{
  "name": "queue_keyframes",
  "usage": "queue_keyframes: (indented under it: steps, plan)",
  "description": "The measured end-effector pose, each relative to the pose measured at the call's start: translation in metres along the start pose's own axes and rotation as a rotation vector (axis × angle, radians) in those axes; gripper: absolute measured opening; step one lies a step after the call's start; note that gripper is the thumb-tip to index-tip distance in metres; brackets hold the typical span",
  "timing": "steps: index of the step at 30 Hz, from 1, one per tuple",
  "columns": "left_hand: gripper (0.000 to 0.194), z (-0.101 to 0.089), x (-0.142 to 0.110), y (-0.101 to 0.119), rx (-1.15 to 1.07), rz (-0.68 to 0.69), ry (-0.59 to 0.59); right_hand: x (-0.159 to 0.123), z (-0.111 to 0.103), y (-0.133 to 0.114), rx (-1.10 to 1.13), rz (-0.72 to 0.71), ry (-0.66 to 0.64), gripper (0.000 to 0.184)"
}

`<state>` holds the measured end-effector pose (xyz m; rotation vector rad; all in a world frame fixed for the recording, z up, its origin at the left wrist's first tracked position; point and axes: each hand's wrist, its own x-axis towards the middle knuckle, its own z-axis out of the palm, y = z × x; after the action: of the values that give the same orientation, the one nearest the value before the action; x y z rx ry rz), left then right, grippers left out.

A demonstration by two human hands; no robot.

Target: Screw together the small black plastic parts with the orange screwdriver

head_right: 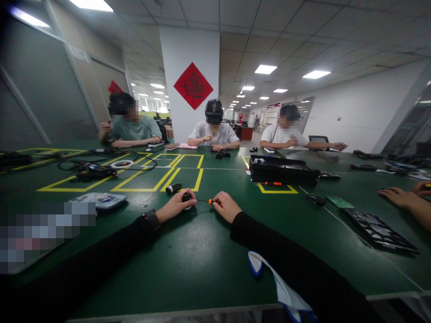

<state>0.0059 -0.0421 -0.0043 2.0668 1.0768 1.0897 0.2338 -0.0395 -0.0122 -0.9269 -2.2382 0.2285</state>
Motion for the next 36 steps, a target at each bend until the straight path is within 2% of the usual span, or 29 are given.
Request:
queue_keyframes:
  steps: [6, 10, 18, 23, 31, 36]
  plan:
    - [0.031, 0.0005, -0.0005, 0.0003, 0.024, -0.007, 0.011, -0.0019, 0.0009, -0.0014, 0.049, 0.026, -0.014, 0.014]
    - [0.027, 0.0011, -0.001, 0.0018, -0.034, -0.024, -0.002, -0.002, 0.0009, -0.0046, 0.063, 0.021, -0.044, 0.02]
    - [0.025, 0.0007, 0.0001, -0.0012, -0.052, -0.026, -0.009, -0.0004, 0.0, -0.0034, -0.035, 0.014, -0.021, 0.016]
    - [0.025, 0.0006, -0.0003, -0.0006, -0.042, -0.012, -0.007, -0.0014, 0.0006, -0.0016, -0.02, -0.002, 0.0, 0.008]
    - [0.025, 0.0008, -0.0002, 0.0005, -0.043, 0.006, -0.015, -0.0032, 0.0016, -0.0033, 0.003, 0.04, -0.009, 0.019]
    - [0.025, 0.0007, 0.0002, -0.0018, -0.032, 0.013, -0.019, -0.0018, 0.0008, -0.0033, -0.031, 0.05, -0.022, 0.013]
